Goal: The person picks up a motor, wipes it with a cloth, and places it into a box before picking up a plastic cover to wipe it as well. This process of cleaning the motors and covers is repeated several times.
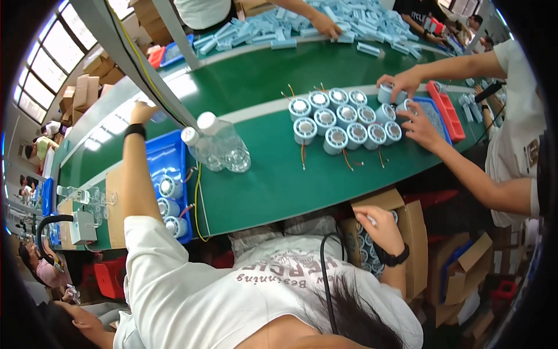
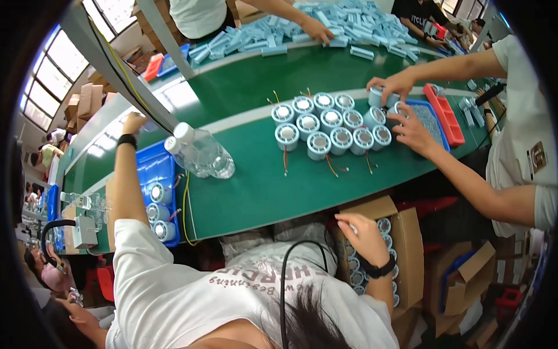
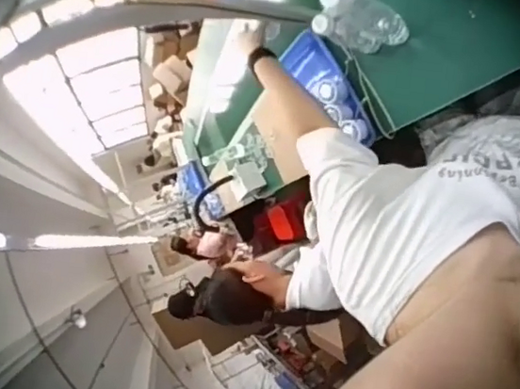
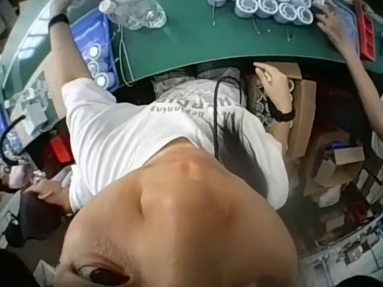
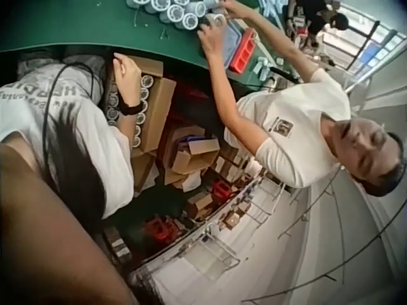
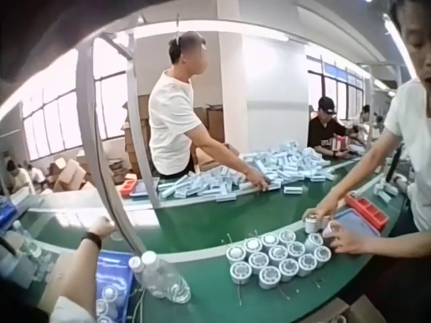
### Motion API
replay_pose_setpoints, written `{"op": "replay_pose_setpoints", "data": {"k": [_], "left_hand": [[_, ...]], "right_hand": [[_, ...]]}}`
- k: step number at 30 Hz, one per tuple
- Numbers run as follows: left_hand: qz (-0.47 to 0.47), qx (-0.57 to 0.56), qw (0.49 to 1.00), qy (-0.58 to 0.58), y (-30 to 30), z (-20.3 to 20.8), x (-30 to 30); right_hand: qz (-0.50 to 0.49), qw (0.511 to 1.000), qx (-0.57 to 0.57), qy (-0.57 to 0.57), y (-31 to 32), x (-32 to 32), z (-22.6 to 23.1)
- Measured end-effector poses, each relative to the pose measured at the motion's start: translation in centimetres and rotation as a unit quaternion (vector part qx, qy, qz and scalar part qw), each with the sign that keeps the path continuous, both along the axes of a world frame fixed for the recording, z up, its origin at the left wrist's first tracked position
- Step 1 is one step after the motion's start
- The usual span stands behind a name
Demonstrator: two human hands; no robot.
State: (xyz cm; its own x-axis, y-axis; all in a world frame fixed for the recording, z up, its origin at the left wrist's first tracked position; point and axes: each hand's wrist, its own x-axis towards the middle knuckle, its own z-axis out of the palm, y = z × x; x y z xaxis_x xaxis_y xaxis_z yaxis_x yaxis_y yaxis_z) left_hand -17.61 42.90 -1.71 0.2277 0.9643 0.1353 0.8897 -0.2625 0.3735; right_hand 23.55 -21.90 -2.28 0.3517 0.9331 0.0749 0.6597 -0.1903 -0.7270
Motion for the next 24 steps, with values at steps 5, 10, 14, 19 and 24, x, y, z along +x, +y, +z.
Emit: {"op": "replay_pose_setpoints", "data": {"k": [5, 10, 14, 19, 24], "left_hand": [[0.014, 0.154, 0.956, -0.25, -20.0, 13.0, 0.1], [-0.124, 0.071, 0.844, -0.517, -38.5, 13.9, 5.7], [-0.297, -0.187, 0.726, -0.591, -43.4, 7.7, 12.3], [-0.295, -0.547, 0.522, -0.584, -48.1, 2.9, 18.0], [-0.252, -0.632, 0.44, -0.586, -49.6, 0.4, 19.2]], "right_hand": [[0.034, 0.997, 0.065, 0.001, 2.0, -0.9, 2.3], [0.078, 0.987, 0.142, 0.002, 3.5, -2.9, 3.5], [0.095, 0.972, 0.214, 0.022, 4.2, -4.5, 4.4], [0.061, 0.962, 0.262, 0.042, 3.9, -7.0, 3.0], [0.039, 0.966, 0.254, 0.0, 1.5, -7.3, 1.1]]}}
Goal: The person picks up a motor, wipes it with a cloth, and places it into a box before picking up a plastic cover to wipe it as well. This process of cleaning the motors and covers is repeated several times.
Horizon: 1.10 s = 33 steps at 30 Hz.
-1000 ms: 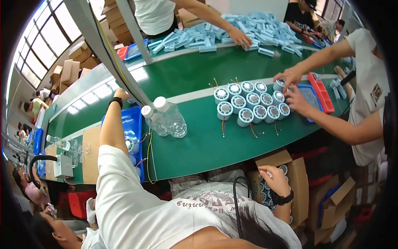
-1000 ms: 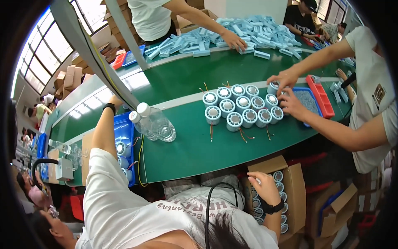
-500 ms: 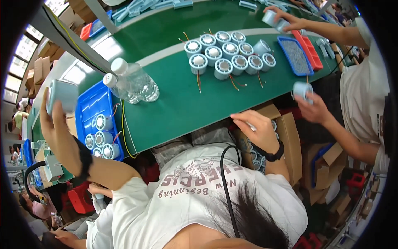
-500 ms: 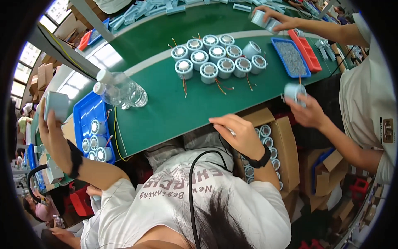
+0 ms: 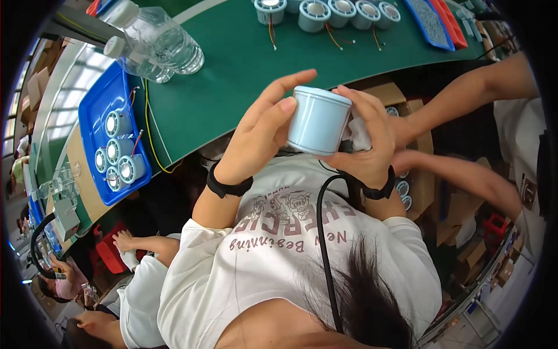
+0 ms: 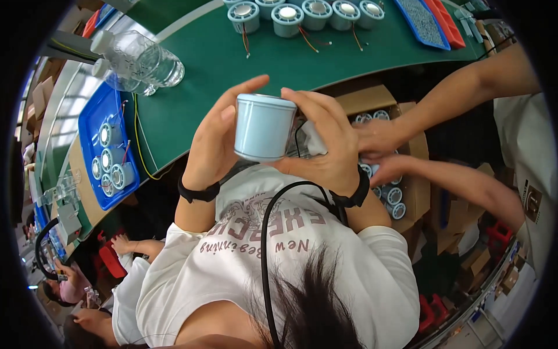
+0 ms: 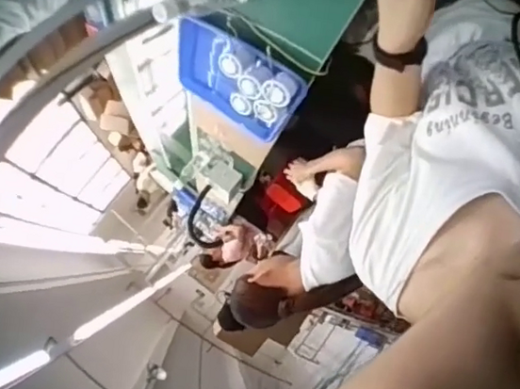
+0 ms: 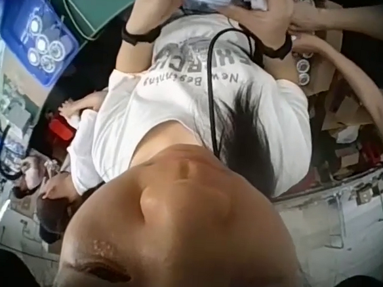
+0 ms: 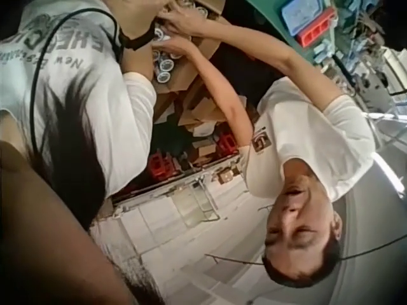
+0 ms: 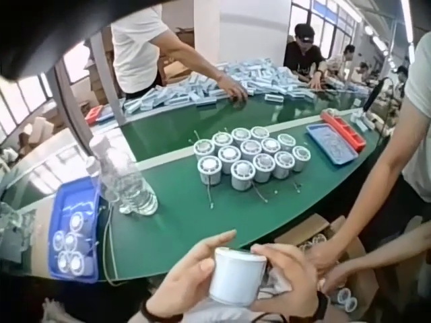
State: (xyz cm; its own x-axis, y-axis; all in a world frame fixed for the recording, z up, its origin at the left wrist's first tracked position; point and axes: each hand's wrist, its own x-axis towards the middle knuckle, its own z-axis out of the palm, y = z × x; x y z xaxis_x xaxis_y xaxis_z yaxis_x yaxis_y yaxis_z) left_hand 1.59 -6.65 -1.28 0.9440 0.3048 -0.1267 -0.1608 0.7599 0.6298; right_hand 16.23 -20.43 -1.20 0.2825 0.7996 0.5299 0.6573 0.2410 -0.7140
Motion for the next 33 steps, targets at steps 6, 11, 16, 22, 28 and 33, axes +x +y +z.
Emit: {"op": "replay_pose_setpoints", "data": {"k": [6, 11, 16, 22, 28, 33], "left_hand": [[0.132, 0.396, 0.904, -0.091, -0.9, -3.5, -0.8], [0.181, 0.446, 0.873, -0.086, -1.5, -3.6, -1.7], [0.245, 0.464, 0.85, -0.055, -2.4, -2.8, -2.4], [0.265, 0.539, 0.799, -0.013, -2.6, -1.9, -3.6], [0.297, 0.511, 0.806, -0.043, -2.9, -2.1, -3.6], [0.305, 0.463, 0.829, -0.068, -2.6, -2.3, -3.8]], "right_hand": [[-0.056, 0.997, -0.014, -0.047, -1.6, -0.2, -1.3], [-0.001, 0.999, -0.015, 0.044, -1.7, -0.8, -1.4], [0.019, 0.998, 0.046, -0.029, -1.3, -0.7, -1.8], [0.141, 0.974, 0.12, -0.134, -1.1, 0.2, -1.8], [0.114, 0.978, 0.1, 0.141, -1.4, -1.6, -1.4], [-0.028, 0.952, 0.155, 0.261, -0.6, -1.8, -3.0]]}}
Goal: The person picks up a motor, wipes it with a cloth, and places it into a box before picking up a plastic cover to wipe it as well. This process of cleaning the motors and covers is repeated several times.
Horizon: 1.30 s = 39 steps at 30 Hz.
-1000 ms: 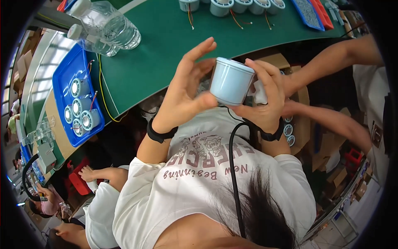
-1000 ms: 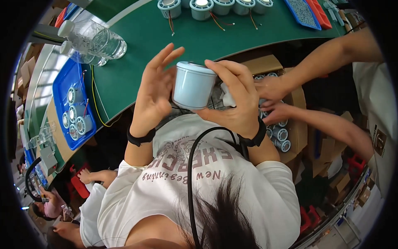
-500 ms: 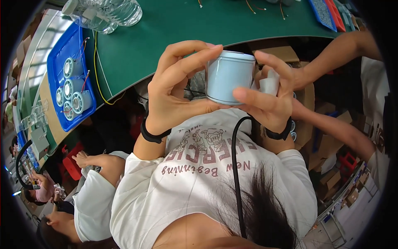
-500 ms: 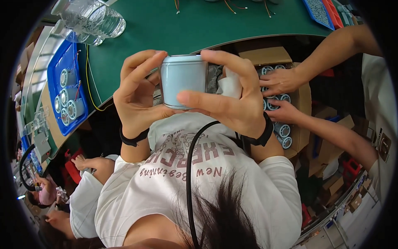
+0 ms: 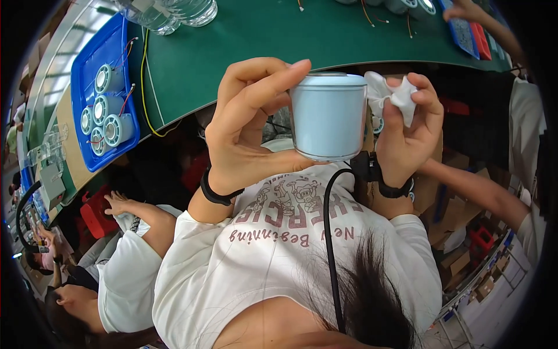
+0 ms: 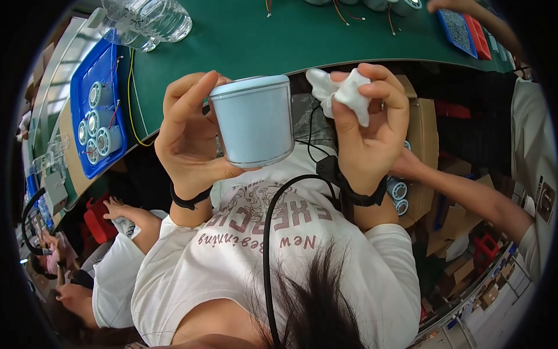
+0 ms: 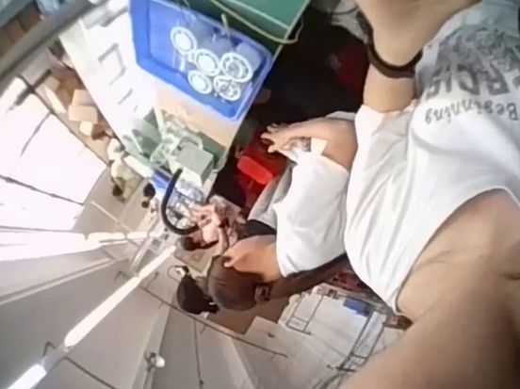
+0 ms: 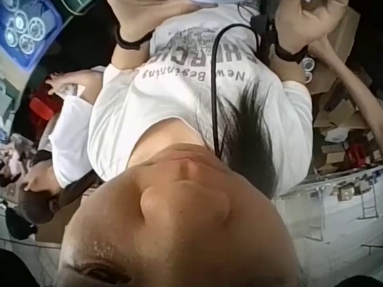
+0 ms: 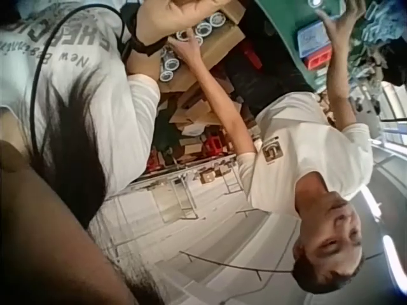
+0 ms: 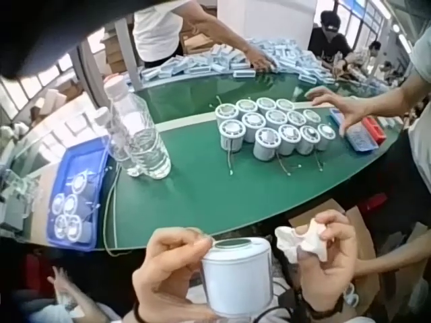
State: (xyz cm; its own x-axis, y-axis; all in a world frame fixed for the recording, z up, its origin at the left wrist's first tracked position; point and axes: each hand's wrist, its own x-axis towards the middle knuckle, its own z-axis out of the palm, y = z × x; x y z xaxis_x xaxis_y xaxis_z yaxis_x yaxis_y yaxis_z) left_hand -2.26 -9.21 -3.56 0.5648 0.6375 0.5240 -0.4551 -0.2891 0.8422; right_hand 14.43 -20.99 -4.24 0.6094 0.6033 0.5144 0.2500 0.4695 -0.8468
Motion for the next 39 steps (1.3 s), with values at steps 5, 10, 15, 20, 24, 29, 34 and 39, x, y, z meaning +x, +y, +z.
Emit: {"op": "replay_pose_setpoints", "data": {"k": [5, 10, 15, 20, 24, 29, 34, 39], "left_hand": [[-0.047, -0.117, 0.989, -0.083, -0.5, -1.0, -0.5], [-0.205, -0.349, 0.913, -0.055, -2.1, -2.2, -1.4], [-0.15, -0.126, 0.979, 0.049, -2.1, -6.6, -3.6], [-0.118, -0.344, 0.93, 0.048, -2.8, -7.2, -4.9], [-0.125, -0.484, 0.866, -0.016, -2.5, -7.9, -5.6], [-0.11, -0.599, 0.793, -0.031, -1.5, -11.2, -5.2], [-0.057, -0.609, 0.787, 0.082, 0.0, -16.5, -3.4], [-0.017, -0.603, 0.795, 0.058, 0.9, -20.2, -2.3]], "right_hand": [[0.04, 0.986, -0.14, 0.083, 0.0, -0.3, -0.4], [0.133, 0.971, -0.173, -0.096, -0.1, -1.6, -0.5], [0.154, 0.939, -0.254, -0.173, 0.9, -2.7, -0.9], [0.209, 0.924, -0.314, 0.054, 1.4, -2.1, -3.3], [0.272, 0.901, -0.334, 0.05, 2.5, -2.1, -4.6], [0.281, 0.877, -0.387, 0.04, 3.8, -3.3, -7.6], [0.253, 0.899, -0.344, -0.099, 5.5, -4.9, -10.2], [0.11, 0.878, -0.327, -0.331, 6.4, -5.4, -14.1]]}}
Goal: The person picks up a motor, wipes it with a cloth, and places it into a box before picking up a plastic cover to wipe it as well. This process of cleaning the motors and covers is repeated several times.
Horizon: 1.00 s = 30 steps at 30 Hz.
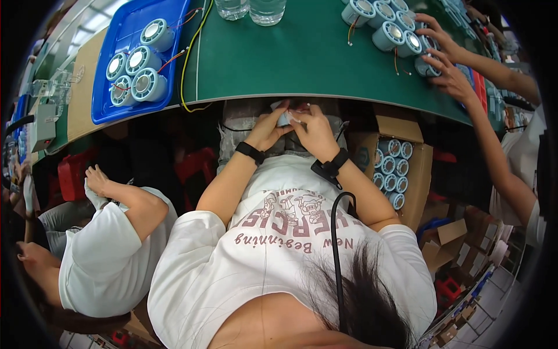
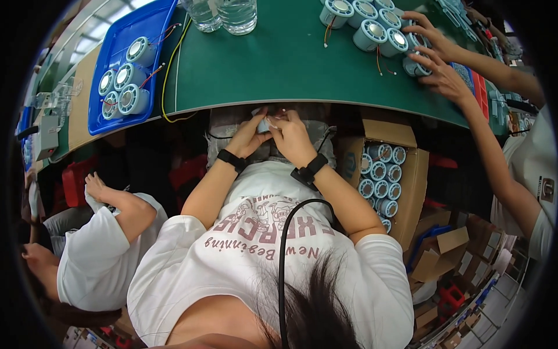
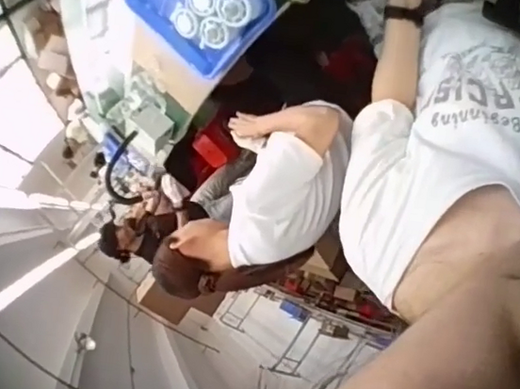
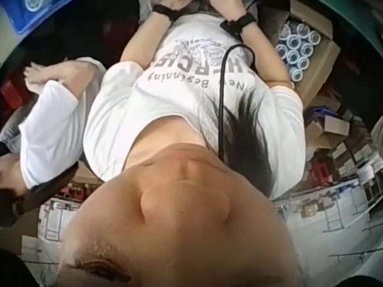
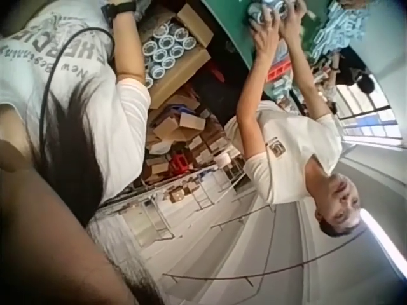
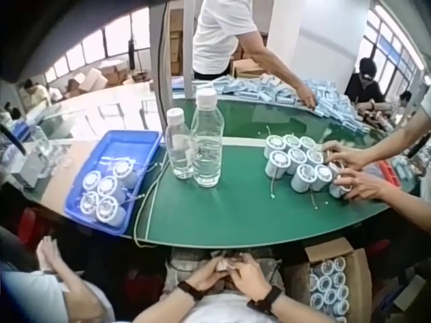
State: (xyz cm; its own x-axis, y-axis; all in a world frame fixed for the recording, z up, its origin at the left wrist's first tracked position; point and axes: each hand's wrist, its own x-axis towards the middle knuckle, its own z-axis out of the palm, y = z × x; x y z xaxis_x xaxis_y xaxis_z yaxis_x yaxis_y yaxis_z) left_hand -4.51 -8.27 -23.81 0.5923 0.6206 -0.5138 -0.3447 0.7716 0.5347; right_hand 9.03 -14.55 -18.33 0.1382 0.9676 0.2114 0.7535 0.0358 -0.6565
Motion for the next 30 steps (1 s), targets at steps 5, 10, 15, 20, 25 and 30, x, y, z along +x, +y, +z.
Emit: {"op": "replay_pose_setpoints", "data": {"k": [5, 10, 15, 20, 25, 30], "left_hand": [[0.014, -0.025, 0.999, -0.015, 0.7, -4.1, 1.1], [0.022, -0.006, 1.0, -0.001, 2.0, -5.5, 3.0], [0.027, 0.051, 0.998, -0.041, 2.7, -9.2, 1.6], [0.048, 0.057, 0.997, -0.015, 2.8, -9.5, 2.7], [0.023, 0.022, 0.998, 0.052, 2.7, -7.7, 2.5], [0.011, 0.023, 0.998, 0.051, 2.3, -6.5, 2.0]], "right_hand": [[-0.011, 0.99, -0.103, 0.091, 1.4, 0.7, -3.9], [-0.05, 0.931, -0.116, 0.344, 4.6, 2.3, -8.8], [-0.067, 0.975, -0.179, 0.113, 5.4, 1.0, -8.4], [-0.017, 0.758, -0.332, 0.562, 4.6, 2.2, -8.0], [0.093, 0.96, -0.11, 0.242, 3.9, 2.1, -12.0], [0.11, 0.98, -0.068, 0.152, 3.9, 1.2, -14.9]]}}
